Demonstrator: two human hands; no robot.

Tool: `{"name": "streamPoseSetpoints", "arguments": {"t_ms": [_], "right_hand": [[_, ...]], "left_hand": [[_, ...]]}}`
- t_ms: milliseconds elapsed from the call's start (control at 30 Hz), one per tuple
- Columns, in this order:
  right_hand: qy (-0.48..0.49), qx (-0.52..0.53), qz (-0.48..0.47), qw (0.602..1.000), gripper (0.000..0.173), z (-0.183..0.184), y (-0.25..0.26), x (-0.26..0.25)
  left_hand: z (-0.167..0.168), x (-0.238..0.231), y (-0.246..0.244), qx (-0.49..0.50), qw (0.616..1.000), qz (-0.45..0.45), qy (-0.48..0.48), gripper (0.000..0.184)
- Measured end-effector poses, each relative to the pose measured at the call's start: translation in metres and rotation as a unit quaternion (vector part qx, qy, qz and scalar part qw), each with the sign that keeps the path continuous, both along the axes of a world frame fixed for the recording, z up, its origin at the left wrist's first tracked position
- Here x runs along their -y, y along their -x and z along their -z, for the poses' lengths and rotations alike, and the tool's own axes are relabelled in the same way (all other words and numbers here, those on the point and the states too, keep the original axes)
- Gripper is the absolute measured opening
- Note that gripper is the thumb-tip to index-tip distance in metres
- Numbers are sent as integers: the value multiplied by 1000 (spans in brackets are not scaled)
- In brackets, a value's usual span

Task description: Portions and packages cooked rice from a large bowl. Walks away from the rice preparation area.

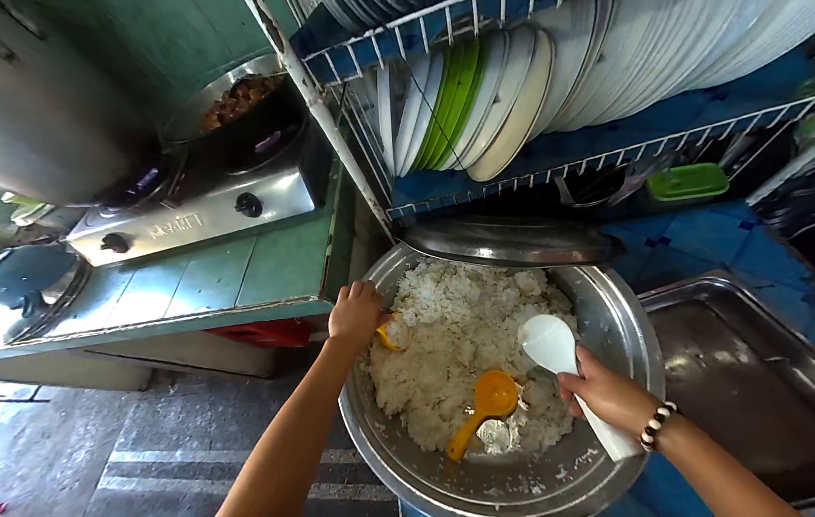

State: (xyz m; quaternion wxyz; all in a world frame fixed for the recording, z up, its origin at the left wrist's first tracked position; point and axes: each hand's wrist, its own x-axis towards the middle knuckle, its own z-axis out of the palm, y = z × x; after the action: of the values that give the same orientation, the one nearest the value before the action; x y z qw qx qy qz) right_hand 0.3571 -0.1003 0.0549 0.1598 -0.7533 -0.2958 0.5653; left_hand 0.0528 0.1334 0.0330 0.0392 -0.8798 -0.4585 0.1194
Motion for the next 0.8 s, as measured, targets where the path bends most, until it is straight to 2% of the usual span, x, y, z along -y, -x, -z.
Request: {"name": "streamPoseSetpoints", "arguments": {"t_ms": [67,167,233,300,367,467,500,567,667,733,800], "right_hand": [[7,34,-40,999,40,-6,-13,-13],[1,147,-115,982,45,-1,-25,-41],[7,242,-143,959,47,3,-22,-65],[13,306,-151,940,46,7,-18,-88],[20,352,-162,921,46,14,-14,-109],[20,380,-171,909,42,24,-4,-131],[22,380,-174,908,41,26,0,-136],[25,378,-175,909,42,37,7,-139],[40,371,-182,910,41,48,9,-140],[49,362,-206,908,41,52,9,-135],[53,357,-225,905,43,47,9,-129]], "left_hand": [[-4,16,3,110,994,16,-26,35],[-2,67,-15,195,977,60,-63,26],[8,102,-37,203,975,72,-50,30],[12,127,-57,169,985,1,34,38],[8,145,-75,98,977,-80,175,41],[17,170,-91,-5,918,-132,373,45],[25,177,-95,-27,901,-143,409,47],[44,188,-105,-60,891,-148,425,46],[58,188,-113,-81,895,-140,416,35],[55,182,-105,-46,891,-135,430,33],[49,175,-91,60,869,-150,467,37]]}}
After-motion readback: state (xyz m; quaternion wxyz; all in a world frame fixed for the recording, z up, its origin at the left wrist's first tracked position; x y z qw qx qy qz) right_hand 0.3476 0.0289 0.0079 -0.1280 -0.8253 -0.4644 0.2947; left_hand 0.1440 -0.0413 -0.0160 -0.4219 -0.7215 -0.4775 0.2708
